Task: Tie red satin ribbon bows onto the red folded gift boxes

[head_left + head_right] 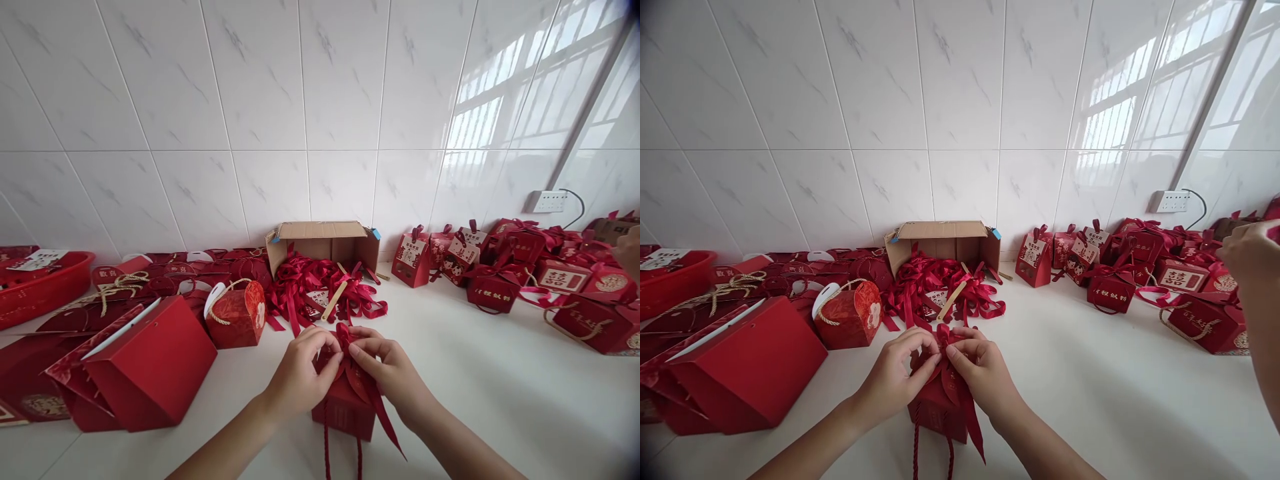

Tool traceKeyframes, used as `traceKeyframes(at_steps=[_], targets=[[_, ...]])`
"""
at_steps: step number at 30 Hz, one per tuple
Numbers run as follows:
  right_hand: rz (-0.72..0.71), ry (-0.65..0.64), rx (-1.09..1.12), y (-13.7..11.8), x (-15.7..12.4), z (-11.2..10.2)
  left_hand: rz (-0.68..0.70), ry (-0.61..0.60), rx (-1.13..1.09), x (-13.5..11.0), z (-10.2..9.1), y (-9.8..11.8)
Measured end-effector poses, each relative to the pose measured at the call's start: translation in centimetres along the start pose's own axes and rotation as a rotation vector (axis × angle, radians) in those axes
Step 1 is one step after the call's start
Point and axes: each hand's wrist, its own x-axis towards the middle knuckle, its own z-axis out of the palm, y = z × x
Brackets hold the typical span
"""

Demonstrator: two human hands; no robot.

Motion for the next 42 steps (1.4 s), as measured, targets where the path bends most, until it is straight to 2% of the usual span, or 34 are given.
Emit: traceKeyframes(at_steps=[8,12,22,29,37,42], targets=[[0.014,-0.017,0.021,0.0,-0.1,-0.1,-0.026,0.004,-0.102,-0.2,-0.5,-0.1],[-0.002,-0.023,0.012,0.0,-0.2,-0.1,0.024,-0.015,-0.057,-0.2,-0.4,-0.1],[-0.019,0.01,-0.057,-0.1,-0.3,0.1,0.113,0.046,0.088,-0.4,0.0,0.1],[-0.109,0.072,-0.216,0.2,-0.2,0.2,0.065,0.065,0.223,-0.7,0.3,0.5],[-0.174,0.075,-0.217,0.4,0.0,0.1,0.081,-0.007,0.163,0.0,-0.7,0.6],[-0.207,0.08,-0.237,0.5,0.0,0.1,-0.001,-0.042,0.088,0.4,-1.2,0.5]])
